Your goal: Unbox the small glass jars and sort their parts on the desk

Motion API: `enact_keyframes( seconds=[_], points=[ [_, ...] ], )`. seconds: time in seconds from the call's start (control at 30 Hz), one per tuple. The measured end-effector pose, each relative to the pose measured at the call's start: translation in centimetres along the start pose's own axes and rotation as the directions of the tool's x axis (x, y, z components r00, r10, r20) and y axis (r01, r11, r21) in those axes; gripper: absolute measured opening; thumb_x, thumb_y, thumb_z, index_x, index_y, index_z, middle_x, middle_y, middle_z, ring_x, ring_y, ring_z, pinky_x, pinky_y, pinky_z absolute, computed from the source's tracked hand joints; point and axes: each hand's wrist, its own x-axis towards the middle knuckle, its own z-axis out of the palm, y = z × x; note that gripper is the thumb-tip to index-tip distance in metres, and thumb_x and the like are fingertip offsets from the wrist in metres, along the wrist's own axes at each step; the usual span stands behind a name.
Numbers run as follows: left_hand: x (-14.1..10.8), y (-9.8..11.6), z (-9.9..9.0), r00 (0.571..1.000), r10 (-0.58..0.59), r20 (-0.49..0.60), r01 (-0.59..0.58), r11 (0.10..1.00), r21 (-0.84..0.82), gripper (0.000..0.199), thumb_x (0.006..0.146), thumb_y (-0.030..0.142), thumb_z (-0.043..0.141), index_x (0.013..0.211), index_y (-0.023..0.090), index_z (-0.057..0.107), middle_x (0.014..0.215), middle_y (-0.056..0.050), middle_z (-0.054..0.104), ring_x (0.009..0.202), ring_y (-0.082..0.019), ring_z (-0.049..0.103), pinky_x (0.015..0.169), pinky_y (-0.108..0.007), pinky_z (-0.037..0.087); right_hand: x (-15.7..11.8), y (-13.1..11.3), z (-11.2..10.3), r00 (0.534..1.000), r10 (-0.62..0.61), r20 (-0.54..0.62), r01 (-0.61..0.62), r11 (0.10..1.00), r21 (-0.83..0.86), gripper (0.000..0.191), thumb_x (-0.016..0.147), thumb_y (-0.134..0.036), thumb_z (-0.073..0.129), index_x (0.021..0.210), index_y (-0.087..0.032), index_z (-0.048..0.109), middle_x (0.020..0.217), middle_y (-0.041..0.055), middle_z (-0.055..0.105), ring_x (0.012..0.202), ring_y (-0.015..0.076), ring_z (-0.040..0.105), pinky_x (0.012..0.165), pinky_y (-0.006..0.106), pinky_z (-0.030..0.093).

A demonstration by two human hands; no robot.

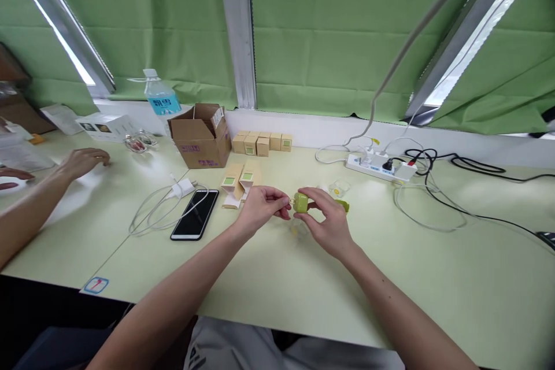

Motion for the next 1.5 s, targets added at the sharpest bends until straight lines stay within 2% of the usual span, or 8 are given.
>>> enact_keyframes(
  seconds=[0.27, 0.43, 0.67, 0.9, 1.0, 1.13, 1.33, 1.5],
  points=[
    [-0.2, -0.1, 0.8, 1.0, -0.004, -0.016, 0.004, 0.999, -0.042, 0.042, 0.069, 0.045, 0.093, 0.078, 0.01, 0.071, 0.068, -0.005, 0.072, 0.056, -0.015, 0.07, 0.065, -0.033, 0.066, 0.0, -0.1, 0.2, 0.999, -0.042, -0.013, 0.042, 0.999, -0.009, 0.04, 0.096, -0.026, 0.072, 0.135, -0.029, 0.066, 0.127, 0.0095, 0.071, 0.113, 0.025, 0.07, 0.082, 0.041, 0.069],
    [-0.4, -0.2, 0.6, 0.99, 0.142, -0.018, -0.141, 0.989, 0.031, 0.033, 0.075, 0.035, 0.089, 0.095, 0.012, 0.076, 0.074, -0.005, 0.075, 0.064, -0.017, 0.074, 0.07, -0.032, 0.066, 0.0, -0.1, 0.2, 0.999, -0.027, -0.021, 0.027, 1.0, 0.01, 0.04, 0.096, -0.026, 0.071, 0.135, -0.029, 0.066, 0.127, 0.009, 0.072, 0.112, 0.0243, 0.07, 0.082, 0.041, 0.07],
    [-0.5, -1.1, 0.5, 0.952, 0.305, -0.027, -0.291, 0.928, 0.234, 0.014, 0.084, 0.026, 0.078, 0.094, 0.018, 0.079, 0.088, -0.005, 0.079, 0.078, -0.019, 0.076, 0.076, -0.033, 0.067, 0.1, -0.2, 0.1, 0.999, 0.029, -0.032, -0.028, 0.999, 0.03, 0.038, 0.095, -0.031, 0.073, 0.132, -0.028, 0.068, 0.125, 0.009, 0.073, 0.109, 0.0245, 0.071, 0.083, 0.042, 0.07],
    [-0.3, -1.3, 0.6, 0.92, 0.39, -0.044, -0.367, 0.895, 0.253, 0.007, 0.082, 0.024, 0.077, 0.079, 0.02, 0.082, 0.081, -0.005, 0.078, 0.073, -0.018, 0.074, 0.07, -0.031, 0.065, -0.1, -0.2, 0.3, 1.0, 0.014, -0.022, -0.013, 0.999, 0.039, 0.039, 0.094, -0.031, 0.075, 0.132, -0.029, 0.068, 0.127, 0.0092, 0.073, 0.11, 0.0257, 0.072, 0.082, 0.043, 0.07],
    [-0.2, -1.2, 0.5, 0.931, 0.361, -0.05, -0.342, 0.914, 0.216, 0.005, 0.079, 0.023, 0.08, 0.077, 0.02, 0.083, 0.081, -0.005, 0.078, 0.072, -0.018, 0.074, 0.069, -0.03, 0.064, -0.1, -0.2, 0.3, 1.0, 0.01, -0.019, -0.009, 0.999, 0.044, 0.04, 0.093, -0.029, 0.076, 0.133, -0.029, 0.068, 0.127, 0.0087, 0.073, 0.11, 0.0248, 0.072, 0.082, 0.042, 0.07],
    [-0.1, -0.8, 0.3, 0.95, 0.311, -0.034, -0.301, 0.938, 0.172, 0.009, 0.08, 0.026, 0.081, 0.084, 0.019, 0.085, 0.083, -0.007, 0.079, 0.071, -0.017, 0.073, 0.069, -0.03, 0.063, 0.1, -0.4, 0.2, 0.999, 0.036, -0.021, -0.035, 0.997, 0.064, 0.041, 0.092, -0.029, 0.077, 0.133, -0.03, 0.069, 0.126, 0.0081, 0.072, 0.111, 0.0247, 0.071, 0.083, 0.041, 0.07],
    [0.3, -1.1, 0.3, 0.96, 0.275, -0.058, -0.269, 0.959, 0.088, 0.014, 0.077, 0.029, 0.084, 0.082, 0.016, 0.082, 0.078, -0.006, 0.077, 0.066, -0.016, 0.069, 0.067, -0.029, 0.06, 0.0, -0.3, 0.3, 0.997, 0.074, -0.013, -0.073, 0.993, 0.09, 0.042, 0.092, -0.035, 0.078, 0.134, -0.033, 0.071, 0.128, 0.0087, 0.059, 0.106, 0.0228, 0.07, 0.09, 0.045, 0.071],
    [0.6, -1.4, 0.3, 0.963, 0.26, -0.068, -0.253, 0.963, 0.094, 0.019, 0.075, 0.027, 0.086, 0.091, 0.017, 0.081, 0.091, -0.007, 0.078, 0.085, -0.018, 0.073, 0.084, -0.031, 0.062, -0.1, 0.0, 0.4, 0.995, 0.1, -0.011, -0.099, 0.99, 0.103, 0.045, 0.091, -0.034, 0.078, 0.135, -0.036, 0.071, 0.122, 0.007, 0.053, 0.104, 0.0219, 0.068, 0.094, 0.047, 0.07]
  ],
)
